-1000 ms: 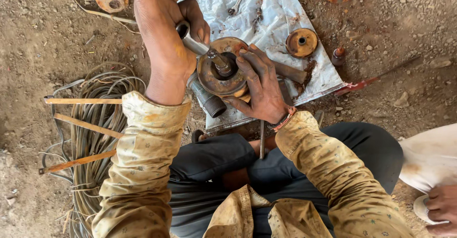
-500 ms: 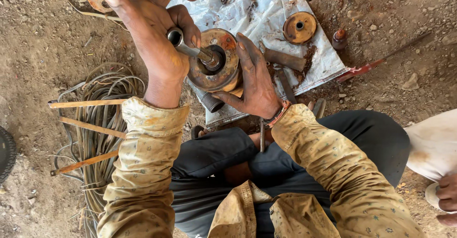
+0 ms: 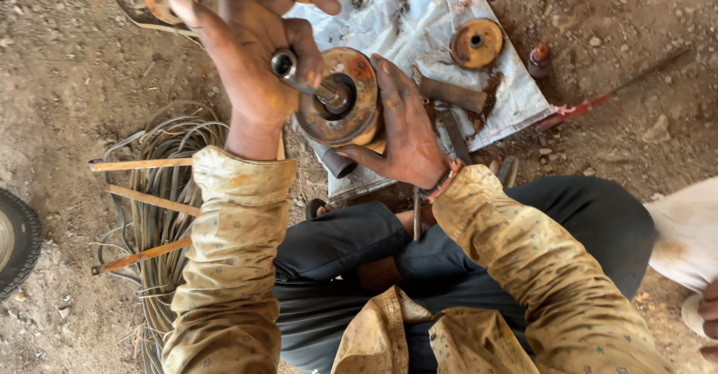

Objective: The person sits on the ground and works on a cylindrical mechanical part. They insert a small metal piece, use a hammer to tap it into place, apply oil, and then use a socket wrench to tighten a nut on the shaft.

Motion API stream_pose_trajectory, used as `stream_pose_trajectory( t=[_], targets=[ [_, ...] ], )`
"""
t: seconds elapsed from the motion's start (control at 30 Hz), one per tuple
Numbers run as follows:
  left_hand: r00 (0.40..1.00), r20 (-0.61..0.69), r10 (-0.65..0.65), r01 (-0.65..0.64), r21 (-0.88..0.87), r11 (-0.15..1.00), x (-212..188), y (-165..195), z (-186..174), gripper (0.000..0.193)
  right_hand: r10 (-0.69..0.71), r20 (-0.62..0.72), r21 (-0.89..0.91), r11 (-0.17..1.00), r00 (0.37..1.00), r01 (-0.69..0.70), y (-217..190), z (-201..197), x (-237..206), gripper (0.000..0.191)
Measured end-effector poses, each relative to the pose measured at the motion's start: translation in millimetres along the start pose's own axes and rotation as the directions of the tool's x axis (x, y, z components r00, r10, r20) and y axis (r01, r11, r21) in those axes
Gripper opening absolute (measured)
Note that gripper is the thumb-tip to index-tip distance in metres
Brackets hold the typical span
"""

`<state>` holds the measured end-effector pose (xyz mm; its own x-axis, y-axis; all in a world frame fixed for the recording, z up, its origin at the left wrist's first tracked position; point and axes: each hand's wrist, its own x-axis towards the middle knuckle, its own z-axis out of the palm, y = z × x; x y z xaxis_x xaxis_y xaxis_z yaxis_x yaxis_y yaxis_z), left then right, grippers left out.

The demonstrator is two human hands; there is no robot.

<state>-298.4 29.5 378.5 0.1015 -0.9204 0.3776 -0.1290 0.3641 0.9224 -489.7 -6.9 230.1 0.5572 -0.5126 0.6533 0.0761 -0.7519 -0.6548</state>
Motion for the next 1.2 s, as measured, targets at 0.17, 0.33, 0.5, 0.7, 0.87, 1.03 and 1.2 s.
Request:
stream_pose_trajectory(
  t=[0.17,0.33,0.5,0.7,0.87,1.03,1.2],
  targets=[
    [0.994,-0.099,0.055,-0.061,-0.062,0.996,-1,-1,6,0.098,-0.038,-0.01,-0.029,0.999,0.999,0.038,-4,-1,6,0.126],
    [0.972,-0.181,0.152,-0.16,-0.03,0.987,-3,-6,5,0.094,-0.005,0.023,-0.032,0.999,1.0,0.006,-3,0,5,0.126],
    [0.946,-0.26,0.192,-0.213,-0.053,0.976,-7,-18,0,0.092,-0.012,0.013,-0.017,1.0,1.0,0.013,0,1,3,0.128],
    [0.881,-0.423,0.212,-0.295,-0.139,0.945,-29,-37,-9,0.092,0.0,0.022,-0.004,1.0,1.0,0.0,6,1,0,0.129],
    [0.896,-0.428,0.115,-0.096,0.066,0.993,-60,-42,-18,0.055,-0.005,0.025,-0.009,1.0,1.0,0.006,8,2,-3,0.13],
    [0.963,-0.266,0.03,0.074,0.372,0.925,-80,-36,-7,0.043,0.002,0.014,-0.015,1.0,1.0,-0.002,8,1,-4,0.132],
    [0.965,-0.263,0.007,0.129,0.497,0.858,-81,-28,5,0.035,-0.017,0.01,-0.007,1.0,1.0,0.017,6,1,-3,0.131]
  ],
)
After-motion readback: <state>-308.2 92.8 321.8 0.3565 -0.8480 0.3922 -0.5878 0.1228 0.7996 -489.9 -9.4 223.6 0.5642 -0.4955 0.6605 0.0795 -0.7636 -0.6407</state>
